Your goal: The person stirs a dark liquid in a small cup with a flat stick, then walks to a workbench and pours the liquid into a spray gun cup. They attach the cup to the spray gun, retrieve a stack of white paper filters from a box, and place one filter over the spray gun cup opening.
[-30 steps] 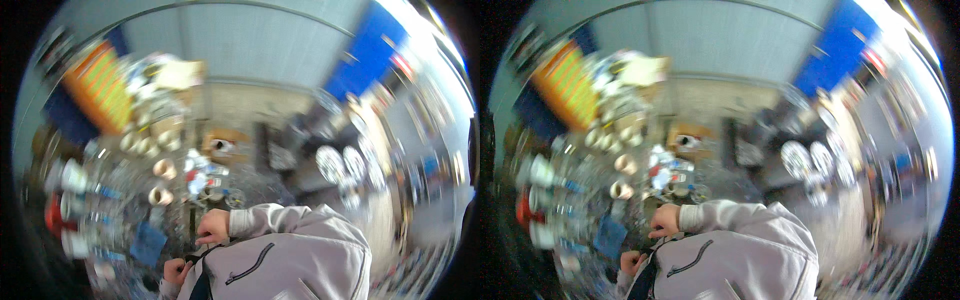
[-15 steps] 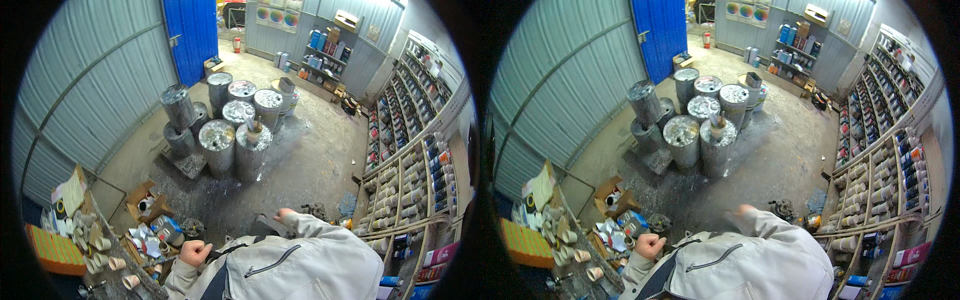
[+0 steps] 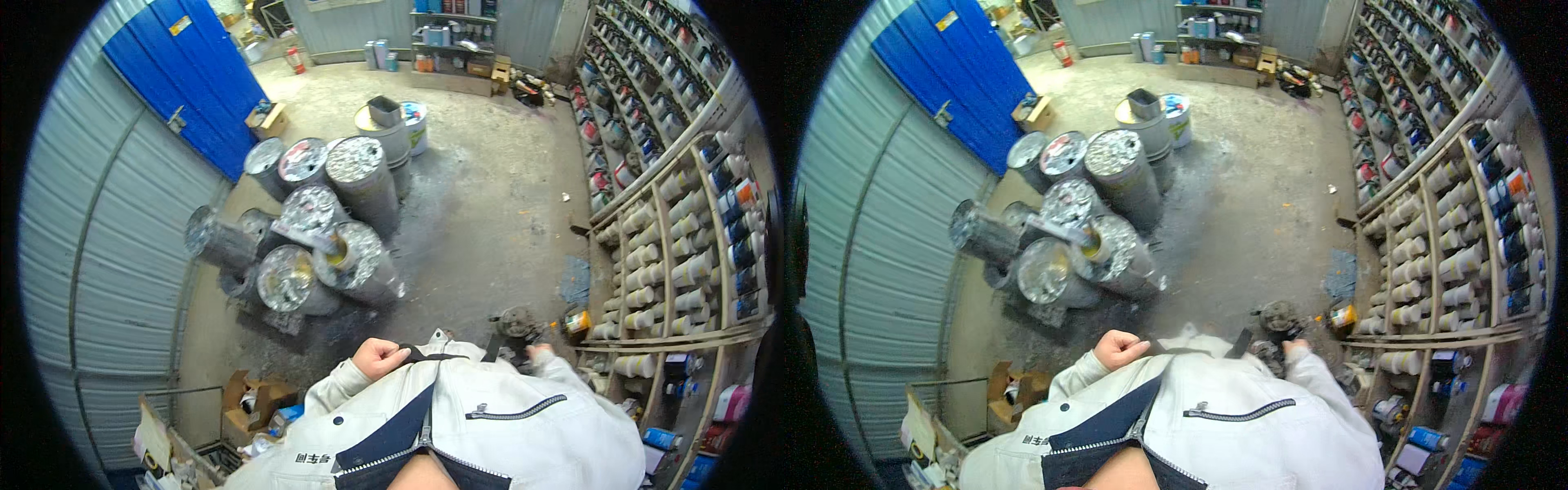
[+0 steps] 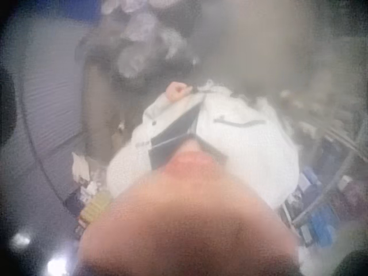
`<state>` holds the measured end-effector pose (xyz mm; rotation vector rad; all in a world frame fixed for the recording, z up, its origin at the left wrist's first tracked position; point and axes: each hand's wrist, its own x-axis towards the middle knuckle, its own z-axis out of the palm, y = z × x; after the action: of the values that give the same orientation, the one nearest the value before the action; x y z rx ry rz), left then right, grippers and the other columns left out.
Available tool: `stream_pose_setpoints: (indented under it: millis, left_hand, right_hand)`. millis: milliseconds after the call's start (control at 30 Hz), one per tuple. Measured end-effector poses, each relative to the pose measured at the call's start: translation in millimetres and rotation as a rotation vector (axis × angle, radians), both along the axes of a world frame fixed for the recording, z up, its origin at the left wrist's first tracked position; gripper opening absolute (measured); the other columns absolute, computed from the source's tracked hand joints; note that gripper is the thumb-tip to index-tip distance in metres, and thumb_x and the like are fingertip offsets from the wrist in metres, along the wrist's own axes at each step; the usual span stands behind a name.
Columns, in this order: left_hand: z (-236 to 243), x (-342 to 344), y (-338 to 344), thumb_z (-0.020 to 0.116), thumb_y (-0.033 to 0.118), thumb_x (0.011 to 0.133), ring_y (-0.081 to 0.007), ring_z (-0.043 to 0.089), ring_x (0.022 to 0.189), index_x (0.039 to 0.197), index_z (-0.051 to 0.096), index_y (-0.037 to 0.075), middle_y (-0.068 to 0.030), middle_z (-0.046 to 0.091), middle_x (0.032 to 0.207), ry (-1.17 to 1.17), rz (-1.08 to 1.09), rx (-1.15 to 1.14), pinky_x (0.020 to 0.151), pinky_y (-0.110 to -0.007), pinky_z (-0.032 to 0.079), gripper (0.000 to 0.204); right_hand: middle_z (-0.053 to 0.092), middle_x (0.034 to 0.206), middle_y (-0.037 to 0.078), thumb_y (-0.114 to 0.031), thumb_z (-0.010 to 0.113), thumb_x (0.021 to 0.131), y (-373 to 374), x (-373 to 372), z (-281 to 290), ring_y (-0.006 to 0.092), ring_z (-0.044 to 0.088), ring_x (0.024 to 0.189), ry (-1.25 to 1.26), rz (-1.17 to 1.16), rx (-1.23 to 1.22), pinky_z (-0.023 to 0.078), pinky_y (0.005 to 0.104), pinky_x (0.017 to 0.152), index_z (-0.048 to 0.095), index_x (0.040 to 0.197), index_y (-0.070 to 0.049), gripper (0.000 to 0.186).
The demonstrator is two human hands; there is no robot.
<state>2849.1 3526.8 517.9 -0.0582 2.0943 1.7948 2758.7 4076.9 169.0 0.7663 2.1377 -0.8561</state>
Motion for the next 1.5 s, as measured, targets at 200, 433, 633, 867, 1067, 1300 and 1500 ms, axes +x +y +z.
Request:
stream_pose_setpoints:
  millis: [200, 433, 633, 867, 1067, 1300, 1500]
  left_hand:
    - [-11, -175, 27, 0.070, 0.027, 0.106, -0.0049, 0.034, 0.061, 0.070, 0.050, 0.005, 0.0063, 0.038, 0.062, -0.063, -0.385, 0.200, 0.054, -0.032, 0.030, 0.047]
    - [-24, -412, 22, 0.070, 0.029, 0.105, -0.0055, 0.046, 0.069, 0.092, 0.067, 0.003, 0.0043, 0.057, 0.073, -0.004, -0.601, 0.268, 0.060, -0.029, 0.040, 0.030]
    - [0, -577, -9, 0.069, 0.033, 0.106, -0.0057, 0.057, 0.073, 0.101, 0.068, 0.003, 0.0016, 0.069, 0.080, 0.016, -0.528, 0.354, 0.065, -0.028, 0.047, 0.030]
    - [-26, -768, -10, 0.069, 0.042, 0.105, -0.0091, 0.043, 0.065, 0.076, 0.057, 0.008, 0.0016, 0.049, 0.064, -0.002, -0.720, 0.105, 0.059, -0.033, 0.040, 0.047]
    - [-21, -967, -6, 0.059, 0.040, 0.109, -0.0129, 0.047, 0.068, 0.081, 0.061, 0.002, -0.0051, 0.051, 0.066, 0.078, -0.495, 0.030, 0.064, -0.038, 0.044, 0.048]
    - [-8, -1150, -26, 0.061, 0.036, 0.109, -0.0121, 0.053, 0.070, 0.085, 0.064, 0.003, -0.0025, 0.060, 0.073, 0.146, -0.081, -0.103, 0.065, -0.034, 0.046, 0.042]
    - [-41, -1286, -78, 0.070, 0.020, 0.102, -0.0087, 0.058, 0.069, 0.114, 0.071, 0.005, -0.0006, 0.066, 0.078, 0.081, 0.066, -0.219, 0.064, -0.028, 0.049, 0.019]
  right_hand:
    - [0.077, 0.094, 0.014, -0.037, 0.074, 0.097, -93, -123, 31, 0.0271, 0.072, 0.084, -0.048, 0.057, -0.286, 0.057, 0.0397, 0.076, 0.076, 0.109, 0.002, 0.041]
    - [0.075, 0.080, 0.013, -0.036, 0.076, 0.096, -64, -282, 88, 0.0229, 0.071, 0.067, 0.303, -0.222, -0.135, 0.057, 0.0379, 0.062, 0.075, 0.097, 0.000, 0.037]
    - [0.075, 0.088, 0.012, -0.038, 0.074, 0.094, -32, -366, 142, 0.0260, 0.070, 0.074, 0.043, -0.282, 0.042, 0.056, 0.0418, 0.064, 0.075, 0.100, -0.003, 0.035]
    - [0.076, 0.093, 0.013, -0.042, 0.072, 0.091, -76, -532, 109, 0.0301, 0.072, 0.083, -0.106, -0.263, -0.021, 0.057, 0.0451, 0.071, 0.077, 0.100, -0.009, 0.035]
    - [0.077, 0.098, 0.014, -0.046, 0.071, 0.088, -62, -725, 67, 0.0337, 0.074, 0.090, -0.170, -0.062, -0.019, 0.058, 0.0480, 0.077, 0.079, 0.100, -0.013, 0.036]
    - [0.078, 0.107, 0.014, -0.045, 0.073, 0.084, -52, -1046, 40, 0.0363, 0.075, 0.101, 0.069, 1.356, 0.141, 0.059, 0.0496, 0.088, 0.083, 0.101, -0.019, 0.033]
    - [0.077, 0.087, 0.015, -0.015, 0.063, 0.096, -177, -1379, 30, 0.0276, 0.076, 0.077, 0.453, 0.050, -0.134, 0.061, 0.0418, 0.066, 0.073, 0.107, -0.003, 0.019]
